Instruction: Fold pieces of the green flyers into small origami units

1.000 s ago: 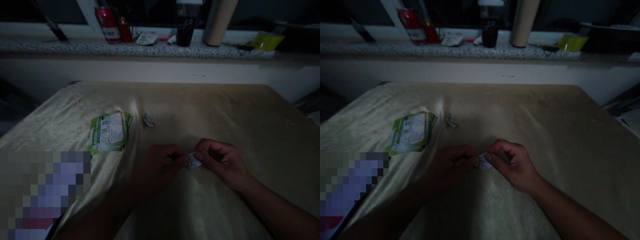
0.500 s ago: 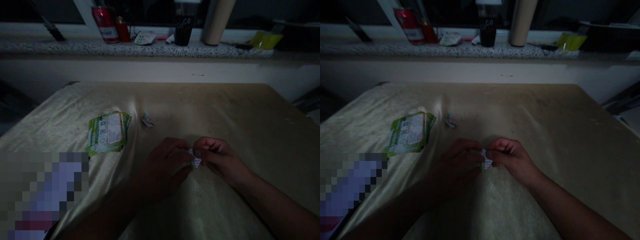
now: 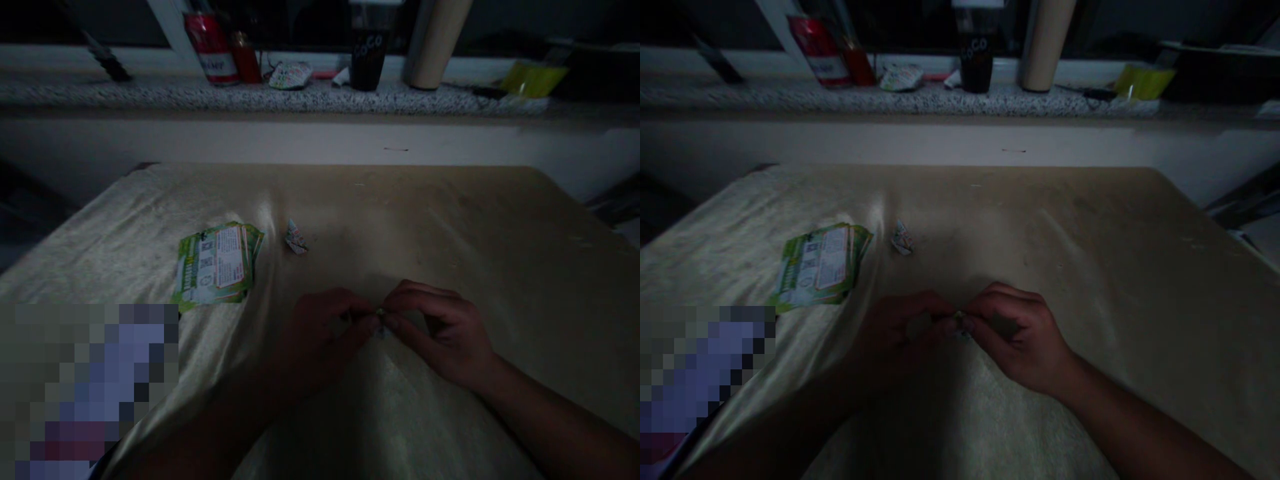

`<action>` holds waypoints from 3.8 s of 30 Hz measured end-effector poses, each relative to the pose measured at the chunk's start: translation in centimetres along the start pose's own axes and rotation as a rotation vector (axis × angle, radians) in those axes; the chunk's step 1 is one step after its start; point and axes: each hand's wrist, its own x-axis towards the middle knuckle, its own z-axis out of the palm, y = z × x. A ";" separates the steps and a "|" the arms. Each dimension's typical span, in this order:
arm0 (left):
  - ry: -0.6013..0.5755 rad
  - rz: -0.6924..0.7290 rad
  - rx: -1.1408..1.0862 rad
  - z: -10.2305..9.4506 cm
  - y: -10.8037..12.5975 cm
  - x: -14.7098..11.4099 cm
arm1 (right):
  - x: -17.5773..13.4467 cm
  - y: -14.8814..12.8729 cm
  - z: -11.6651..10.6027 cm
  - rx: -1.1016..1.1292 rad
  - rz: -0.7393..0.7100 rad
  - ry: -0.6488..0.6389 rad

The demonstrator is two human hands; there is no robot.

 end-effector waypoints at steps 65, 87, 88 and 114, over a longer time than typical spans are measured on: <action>0.044 0.655 0.068 3.0 1.1 -0.4 | -0.3 -0.5 2.8 0.345 0.286 0.615; 0.045 0.007 -0.187 1.7 -0.5 -0.4 | -1.1 -0.6 1.7 0.063 0.232 0.227; 0.053 -0.025 -0.253 1.7 -0.7 -0.4 | -1.1 -0.6 1.5 0.097 0.238 0.190; 0.171 0.062 -0.308 2.5 -0.5 -0.9 | -0.8 -0.6 1.4 0.003 0.029 0.100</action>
